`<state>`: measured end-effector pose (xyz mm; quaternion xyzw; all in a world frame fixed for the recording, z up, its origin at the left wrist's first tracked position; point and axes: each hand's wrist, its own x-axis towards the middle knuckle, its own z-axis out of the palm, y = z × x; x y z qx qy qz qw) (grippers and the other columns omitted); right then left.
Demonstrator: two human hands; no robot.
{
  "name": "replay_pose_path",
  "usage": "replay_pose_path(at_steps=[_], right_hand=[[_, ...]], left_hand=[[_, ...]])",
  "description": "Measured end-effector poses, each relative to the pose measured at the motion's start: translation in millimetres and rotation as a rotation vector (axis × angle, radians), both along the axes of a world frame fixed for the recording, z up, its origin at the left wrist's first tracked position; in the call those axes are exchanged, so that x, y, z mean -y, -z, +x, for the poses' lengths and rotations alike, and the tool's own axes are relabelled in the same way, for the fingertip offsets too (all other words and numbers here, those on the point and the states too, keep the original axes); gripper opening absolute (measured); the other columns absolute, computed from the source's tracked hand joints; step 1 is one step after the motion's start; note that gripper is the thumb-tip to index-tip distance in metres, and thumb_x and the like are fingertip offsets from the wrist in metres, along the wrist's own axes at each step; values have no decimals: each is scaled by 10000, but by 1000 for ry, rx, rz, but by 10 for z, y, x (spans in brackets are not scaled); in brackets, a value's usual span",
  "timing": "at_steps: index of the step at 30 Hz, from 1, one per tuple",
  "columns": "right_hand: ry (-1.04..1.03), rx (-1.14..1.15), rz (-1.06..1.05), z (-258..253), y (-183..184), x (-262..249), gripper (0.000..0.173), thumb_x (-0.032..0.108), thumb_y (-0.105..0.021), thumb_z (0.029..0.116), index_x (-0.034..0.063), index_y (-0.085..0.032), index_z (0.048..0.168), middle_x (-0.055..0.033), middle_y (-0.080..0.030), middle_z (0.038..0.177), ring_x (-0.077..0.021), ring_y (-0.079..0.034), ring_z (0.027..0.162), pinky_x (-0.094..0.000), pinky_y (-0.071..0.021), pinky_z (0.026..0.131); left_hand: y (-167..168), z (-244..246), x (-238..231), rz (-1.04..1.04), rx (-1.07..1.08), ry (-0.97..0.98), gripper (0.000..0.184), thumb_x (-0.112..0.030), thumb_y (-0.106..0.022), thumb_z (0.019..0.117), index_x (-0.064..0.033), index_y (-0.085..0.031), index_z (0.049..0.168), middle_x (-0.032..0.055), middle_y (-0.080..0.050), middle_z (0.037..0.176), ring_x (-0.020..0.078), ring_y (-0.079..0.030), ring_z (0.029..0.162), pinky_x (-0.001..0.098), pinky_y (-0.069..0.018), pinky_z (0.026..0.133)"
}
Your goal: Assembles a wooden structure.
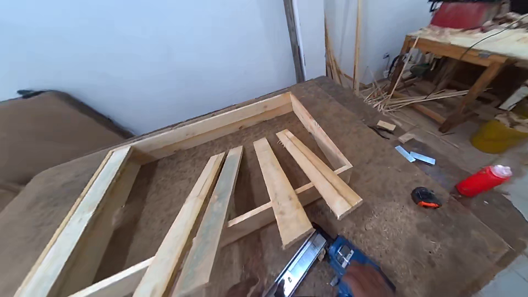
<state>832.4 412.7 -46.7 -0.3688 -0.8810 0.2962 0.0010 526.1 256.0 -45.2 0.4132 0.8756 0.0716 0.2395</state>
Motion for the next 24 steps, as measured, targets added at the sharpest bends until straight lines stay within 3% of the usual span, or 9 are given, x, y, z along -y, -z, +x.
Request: replay_pose_path(at_steps=[2, 4, 7, 9, 12, 14, 16, 19, 24], right_hand=[[331, -174, -255, 208, -276, -556, 616, 469, -686, 941, 30, -599, 1365, -164, -653, 1321, -297, -638, 1222, -510, -511, 1060], [569, -425, -488, 201, -368, -1159, 624, 504, -610, 977, 32, -564, 1384, -131, -707, 1204, -248, -716, 1070, -458, -604, 932], [569, -514, -975, -130, -560, -1796, 566, 502, -519, 1045, 60, -525, 1398, -147, -743, 1109, -278, -759, 951, -454, -641, 834], [486, -426, -1203, -390, -611, -1977, 570, 487, -542, 1045, 49, -487, 1405, -184, -739, 1076, -309, -762, 886, -451, -647, 774], [457, -362, -1147, -614, -676, -2032, 439, 409, -563, 1051, 27, -553, 1268, -145, -734, 892, -245, -730, 663, -374, -628, 601], [447, -423, -1066, -616, -779, -2072, 386, 383, -550, 1057, 25, -590, 1193, -117, -711, 822, -214, -694, 601, -356, -612, 563], [449, -488, -1051, -577, -827, -2125, 354, 348, -555, 1057, 12, -608, 1156, -124, -714, 823, -221, -694, 585, -364, -617, 547], [401, -515, -1022, -560, -807, -2237, 345, 338, -564, 1043, 25, -609, 1181, -125, -728, 864, -237, -711, 603, -382, -633, 556], [380, -580, -1021, -849, -805, -2728, 366, 350, -544, 1052, 11, -587, 1183, -126, -723, 863, -230, -717, 629, -371, -636, 583]], left_hand=[[-330, 313, -122, 42, 84, -137, 439, -421, -532, 1040, -84, -720, 1249, 136, -732, 1206, 309, -686, 1161, 582, -505, 1039], [-564, 696, -352, 141, 196, -193, 383, -369, -551, 1043, -67, -734, 1190, 123, -757, 1087, 267, -729, 1014, 558, -556, 951], [-767, 1250, -808, 369, 326, -204, 268, -261, -619, 1020, -53, -746, 1130, 74, -763, 1008, 167, -736, 902, 426, -615, 859], [-890, 1485, -1176, 543, 374, -209, 268, -190, -650, 994, -17, -708, 1191, 94, -739, 1130, 169, -728, 1007, 399, -625, 891], [-1047, 1503, -1807, 668, 331, -288, 535, -285, -669, 968, -9, -550, 1411, 161, -575, 1427, 254, -610, 1266, 451, -560, 1019], [-1112, 1349, -2292, 648, 347, -446, 676, -369, -657, 956, -15, -453, 1494, 184, -539, 1453, 282, -600, 1265, 477, -543, 1015], [-1066, 1150, -2725, 611, 555, -628, 618, -370, -611, 1012, -11, -439, 1484, 192, -613, 1330, 285, -662, 1143, 481, -575, 949], [-1006, 946, -3213, 644, 878, -764, 413, -346, -527, 1076, 16, -611, 1256, 198, -728, 1050, 296, -737, 936, 469, -631, 812], [-1025, 675, -3937, 588, 710, -743, 349, -316, -602, 1045, -14, -623, 1220, 157, -722, 975, 248, -731, 842, 419, -626, 746]])
